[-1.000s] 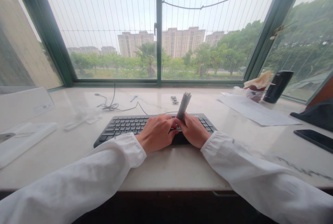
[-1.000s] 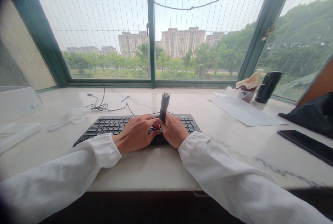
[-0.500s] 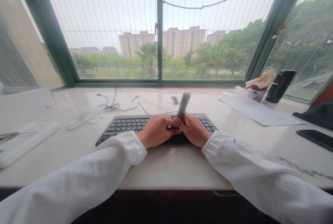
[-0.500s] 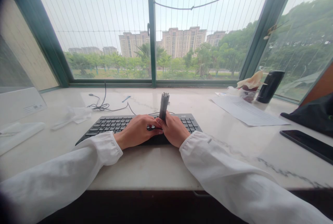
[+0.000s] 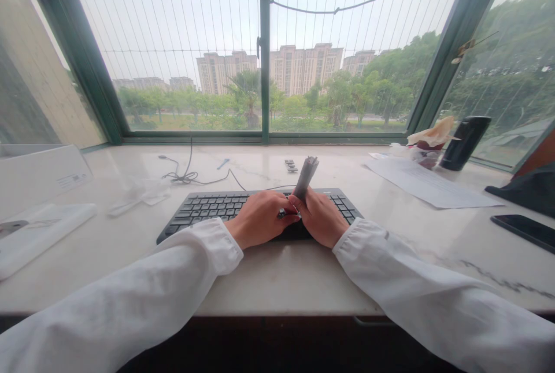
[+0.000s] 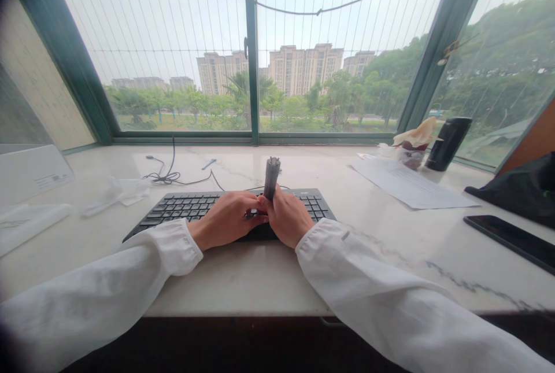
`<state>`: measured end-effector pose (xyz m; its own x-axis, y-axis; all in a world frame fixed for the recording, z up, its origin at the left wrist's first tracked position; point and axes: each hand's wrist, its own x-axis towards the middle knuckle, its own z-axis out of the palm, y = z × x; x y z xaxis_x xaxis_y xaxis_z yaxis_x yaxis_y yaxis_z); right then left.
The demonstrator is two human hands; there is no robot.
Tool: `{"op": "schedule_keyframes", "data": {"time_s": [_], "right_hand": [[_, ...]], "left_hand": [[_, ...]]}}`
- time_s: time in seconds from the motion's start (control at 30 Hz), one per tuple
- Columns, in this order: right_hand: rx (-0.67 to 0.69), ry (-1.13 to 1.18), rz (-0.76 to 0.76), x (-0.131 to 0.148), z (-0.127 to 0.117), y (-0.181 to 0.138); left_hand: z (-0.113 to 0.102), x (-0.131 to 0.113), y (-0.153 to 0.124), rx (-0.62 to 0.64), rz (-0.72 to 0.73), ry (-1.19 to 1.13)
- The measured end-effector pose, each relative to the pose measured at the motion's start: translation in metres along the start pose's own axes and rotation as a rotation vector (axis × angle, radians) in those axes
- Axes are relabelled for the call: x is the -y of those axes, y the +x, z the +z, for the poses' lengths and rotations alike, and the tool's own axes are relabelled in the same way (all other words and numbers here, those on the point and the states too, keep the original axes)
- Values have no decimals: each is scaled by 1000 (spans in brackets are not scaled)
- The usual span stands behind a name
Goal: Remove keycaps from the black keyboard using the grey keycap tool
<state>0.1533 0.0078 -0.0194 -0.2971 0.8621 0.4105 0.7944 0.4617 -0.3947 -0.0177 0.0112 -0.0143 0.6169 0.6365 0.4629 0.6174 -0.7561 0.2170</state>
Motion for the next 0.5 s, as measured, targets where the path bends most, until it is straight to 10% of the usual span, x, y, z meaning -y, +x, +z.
{"op": "schedule_keyframes", "data": {"time_s": [0.5], "right_hand": [[-54, -1, 0, -1, 3, -3]], "left_hand": [[-2, -11, -3, 38, 11, 313]]}}
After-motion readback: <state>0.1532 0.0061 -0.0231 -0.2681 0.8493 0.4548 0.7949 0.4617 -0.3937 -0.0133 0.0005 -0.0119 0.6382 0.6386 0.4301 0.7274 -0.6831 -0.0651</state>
